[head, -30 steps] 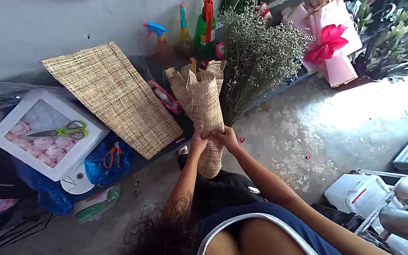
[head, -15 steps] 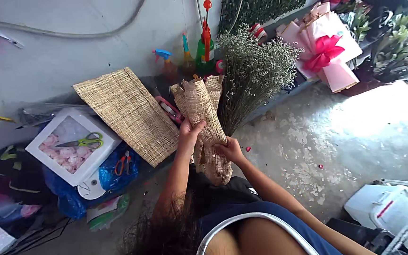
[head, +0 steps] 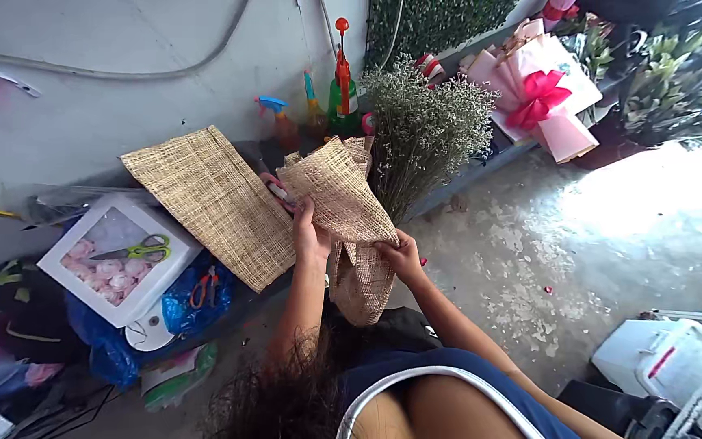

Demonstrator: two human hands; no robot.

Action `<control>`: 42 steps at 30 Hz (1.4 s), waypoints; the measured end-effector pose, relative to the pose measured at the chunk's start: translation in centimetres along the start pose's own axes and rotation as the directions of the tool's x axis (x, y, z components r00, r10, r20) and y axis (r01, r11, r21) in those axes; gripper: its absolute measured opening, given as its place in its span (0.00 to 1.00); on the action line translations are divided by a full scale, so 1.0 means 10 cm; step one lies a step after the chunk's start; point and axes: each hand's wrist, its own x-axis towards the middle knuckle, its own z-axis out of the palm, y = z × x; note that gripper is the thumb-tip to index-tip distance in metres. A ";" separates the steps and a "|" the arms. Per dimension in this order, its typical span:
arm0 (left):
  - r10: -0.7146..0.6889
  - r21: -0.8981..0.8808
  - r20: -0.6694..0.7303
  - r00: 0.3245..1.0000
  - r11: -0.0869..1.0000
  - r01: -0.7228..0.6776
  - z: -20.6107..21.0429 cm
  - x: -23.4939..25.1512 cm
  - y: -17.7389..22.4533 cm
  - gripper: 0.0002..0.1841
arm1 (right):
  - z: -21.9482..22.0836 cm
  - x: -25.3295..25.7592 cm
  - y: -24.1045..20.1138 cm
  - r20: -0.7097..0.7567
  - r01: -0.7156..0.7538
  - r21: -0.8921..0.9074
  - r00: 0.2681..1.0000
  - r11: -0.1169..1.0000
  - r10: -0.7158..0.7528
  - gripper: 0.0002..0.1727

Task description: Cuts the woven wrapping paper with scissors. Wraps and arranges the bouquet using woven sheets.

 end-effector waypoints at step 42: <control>-0.262 0.863 0.310 0.914 0.481 -0.154 -0.86 -0.17 -0.15 0.17 | 0.34 0.48 -0.23 0.092 -0.120 0.173 0.990 0.978 0.106 0.14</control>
